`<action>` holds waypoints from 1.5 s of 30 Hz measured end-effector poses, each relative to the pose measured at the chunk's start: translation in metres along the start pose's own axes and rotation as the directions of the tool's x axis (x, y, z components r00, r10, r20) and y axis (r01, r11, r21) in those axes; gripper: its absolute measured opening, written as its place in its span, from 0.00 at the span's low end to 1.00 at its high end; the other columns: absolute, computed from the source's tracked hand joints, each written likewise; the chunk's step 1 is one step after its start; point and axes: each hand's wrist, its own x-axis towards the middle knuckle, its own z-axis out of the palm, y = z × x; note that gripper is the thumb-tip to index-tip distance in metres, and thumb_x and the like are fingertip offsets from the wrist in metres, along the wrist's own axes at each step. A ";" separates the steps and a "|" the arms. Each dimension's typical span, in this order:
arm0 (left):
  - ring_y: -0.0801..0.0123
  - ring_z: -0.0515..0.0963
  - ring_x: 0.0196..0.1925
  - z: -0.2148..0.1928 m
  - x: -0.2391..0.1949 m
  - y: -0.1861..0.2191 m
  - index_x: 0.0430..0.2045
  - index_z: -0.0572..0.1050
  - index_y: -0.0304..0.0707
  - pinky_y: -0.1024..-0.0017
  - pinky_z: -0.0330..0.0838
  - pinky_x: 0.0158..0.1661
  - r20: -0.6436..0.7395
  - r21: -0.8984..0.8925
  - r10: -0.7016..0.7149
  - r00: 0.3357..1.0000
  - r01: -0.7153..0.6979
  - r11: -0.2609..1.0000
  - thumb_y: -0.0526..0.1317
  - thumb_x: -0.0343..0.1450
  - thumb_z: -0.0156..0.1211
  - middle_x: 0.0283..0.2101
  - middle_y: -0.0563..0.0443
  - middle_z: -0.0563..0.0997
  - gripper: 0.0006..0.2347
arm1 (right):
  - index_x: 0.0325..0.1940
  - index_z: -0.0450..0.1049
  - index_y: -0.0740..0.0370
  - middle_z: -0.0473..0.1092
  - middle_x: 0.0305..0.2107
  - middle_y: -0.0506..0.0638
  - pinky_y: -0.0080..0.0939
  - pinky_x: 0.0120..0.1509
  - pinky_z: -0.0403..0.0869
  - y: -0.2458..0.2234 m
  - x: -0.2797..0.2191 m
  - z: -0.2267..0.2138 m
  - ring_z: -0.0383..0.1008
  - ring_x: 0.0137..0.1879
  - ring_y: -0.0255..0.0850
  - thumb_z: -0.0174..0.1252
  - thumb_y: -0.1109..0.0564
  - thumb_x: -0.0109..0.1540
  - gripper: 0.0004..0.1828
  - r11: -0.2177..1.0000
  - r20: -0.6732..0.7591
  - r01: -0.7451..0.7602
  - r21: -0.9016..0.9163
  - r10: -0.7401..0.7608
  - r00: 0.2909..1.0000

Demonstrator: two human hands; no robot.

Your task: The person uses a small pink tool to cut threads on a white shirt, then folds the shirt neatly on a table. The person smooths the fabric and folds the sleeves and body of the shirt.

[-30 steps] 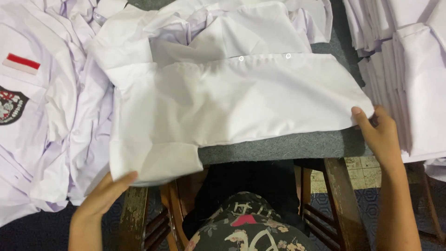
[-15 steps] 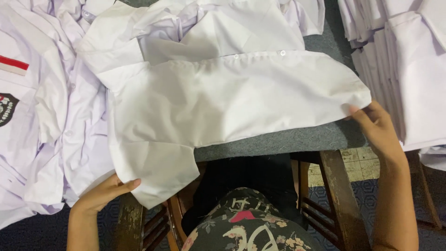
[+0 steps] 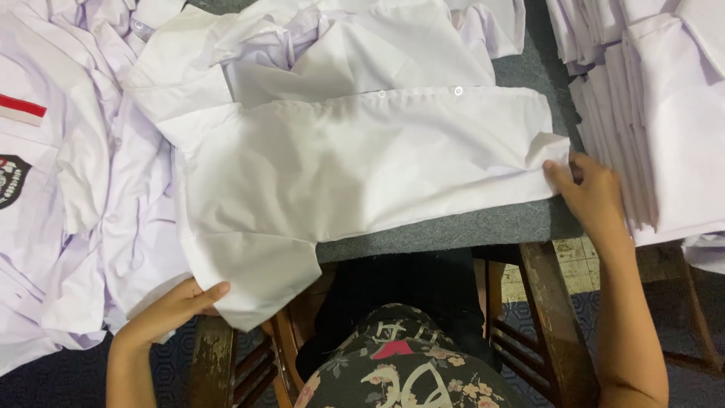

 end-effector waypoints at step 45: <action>0.50 0.60 0.59 -0.039 0.159 0.258 0.51 0.68 0.39 0.40 0.48 0.56 -0.155 0.865 0.970 0.188 -0.449 0.225 0.37 0.80 0.51 0.53 0.49 0.59 0.07 | 0.60 0.72 0.70 0.72 0.48 0.65 0.53 0.51 0.74 -0.036 0.153 0.032 0.75 0.51 0.57 0.65 0.65 0.54 0.29 0.817 0.261 0.104 0.567 -0.298 0.918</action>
